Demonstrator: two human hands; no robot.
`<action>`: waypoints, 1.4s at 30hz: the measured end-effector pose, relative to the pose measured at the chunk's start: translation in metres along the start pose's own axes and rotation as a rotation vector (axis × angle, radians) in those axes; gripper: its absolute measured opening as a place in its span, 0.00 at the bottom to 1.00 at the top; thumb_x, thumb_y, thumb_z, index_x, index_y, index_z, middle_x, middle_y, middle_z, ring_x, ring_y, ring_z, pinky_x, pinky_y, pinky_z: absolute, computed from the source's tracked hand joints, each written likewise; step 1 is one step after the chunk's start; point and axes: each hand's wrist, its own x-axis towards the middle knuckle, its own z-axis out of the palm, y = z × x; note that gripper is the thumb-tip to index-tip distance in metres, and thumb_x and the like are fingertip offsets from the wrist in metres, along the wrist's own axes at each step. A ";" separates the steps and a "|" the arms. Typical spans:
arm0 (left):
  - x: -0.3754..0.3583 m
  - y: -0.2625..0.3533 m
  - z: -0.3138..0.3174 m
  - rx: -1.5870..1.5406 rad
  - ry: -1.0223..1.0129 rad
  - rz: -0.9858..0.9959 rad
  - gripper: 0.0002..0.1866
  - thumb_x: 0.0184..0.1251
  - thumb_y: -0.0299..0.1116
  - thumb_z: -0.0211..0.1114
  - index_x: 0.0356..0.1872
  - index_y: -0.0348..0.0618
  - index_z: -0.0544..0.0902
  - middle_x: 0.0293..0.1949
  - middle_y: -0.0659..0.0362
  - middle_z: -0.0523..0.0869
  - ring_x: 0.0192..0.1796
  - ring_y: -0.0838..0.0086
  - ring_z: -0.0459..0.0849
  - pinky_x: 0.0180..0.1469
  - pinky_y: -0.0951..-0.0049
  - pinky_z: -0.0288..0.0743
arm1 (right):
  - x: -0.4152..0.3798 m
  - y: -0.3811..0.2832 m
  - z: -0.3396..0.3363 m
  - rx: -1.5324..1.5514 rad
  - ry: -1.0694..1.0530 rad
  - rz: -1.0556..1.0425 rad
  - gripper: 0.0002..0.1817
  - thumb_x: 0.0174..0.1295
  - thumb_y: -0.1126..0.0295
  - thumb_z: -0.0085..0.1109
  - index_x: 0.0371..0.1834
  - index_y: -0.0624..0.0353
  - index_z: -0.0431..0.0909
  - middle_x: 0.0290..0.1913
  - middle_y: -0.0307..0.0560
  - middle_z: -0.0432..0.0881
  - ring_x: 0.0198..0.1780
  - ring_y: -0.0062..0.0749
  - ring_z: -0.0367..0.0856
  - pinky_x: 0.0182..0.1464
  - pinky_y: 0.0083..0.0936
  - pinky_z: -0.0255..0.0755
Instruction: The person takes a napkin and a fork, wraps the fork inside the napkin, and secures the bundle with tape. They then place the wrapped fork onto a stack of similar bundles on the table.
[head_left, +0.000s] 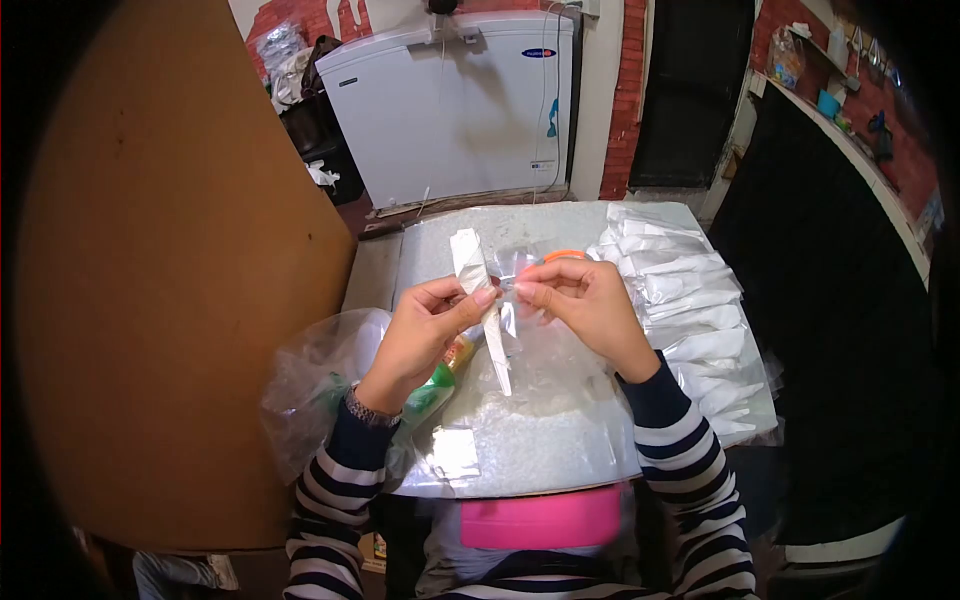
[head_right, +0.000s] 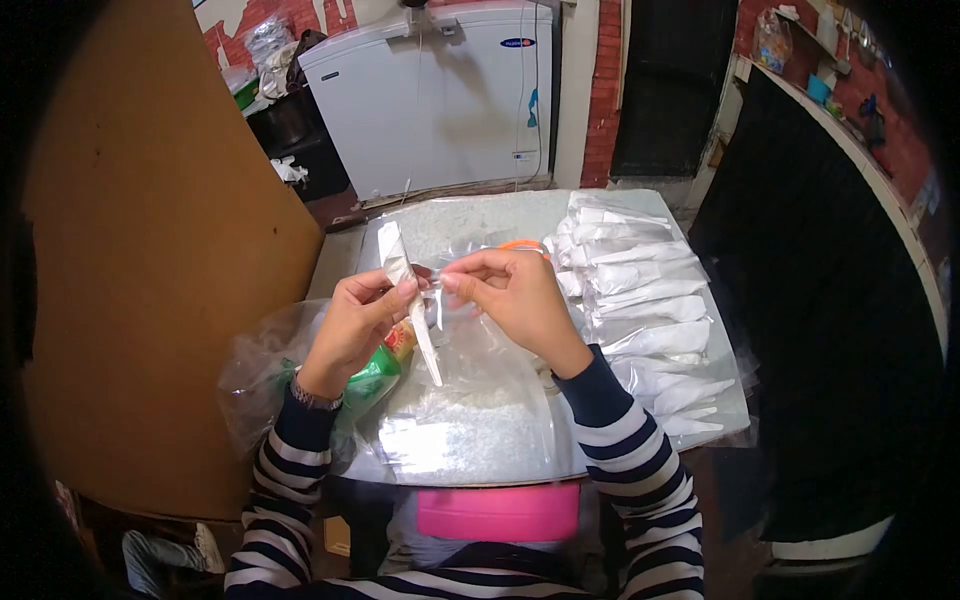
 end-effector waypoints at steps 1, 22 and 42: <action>0.000 0.001 0.001 -0.022 0.002 0.004 0.12 0.68 0.34 0.69 0.44 0.34 0.86 0.39 0.61 0.87 0.41 0.84 0.80 0.45 0.82 0.73 | 0.002 0.004 0.001 0.017 0.041 -0.037 0.11 0.64 0.73 0.65 0.46 0.69 0.82 0.38 0.46 0.87 0.38 0.23 0.86 0.39 0.17 0.79; 0.000 -0.007 0.001 -0.015 0.049 -0.048 0.10 0.69 0.32 0.67 0.41 0.33 0.86 0.38 0.61 0.87 0.40 0.84 0.80 0.45 0.82 0.73 | -0.002 0.024 0.024 0.045 0.148 -0.163 0.06 0.70 0.76 0.53 0.47 0.62 0.75 0.39 0.40 0.81 0.39 0.19 0.82 0.36 0.15 0.75; 0.000 -0.009 0.005 -0.237 0.024 -0.121 0.13 0.72 0.33 0.64 0.47 0.31 0.84 0.45 0.56 0.87 0.48 0.79 0.83 0.53 0.79 0.78 | -0.006 0.018 0.028 -0.672 0.315 -0.651 0.12 0.51 0.82 0.65 0.38 0.60 0.77 0.42 0.45 0.78 0.45 0.38 0.79 0.45 0.29 0.73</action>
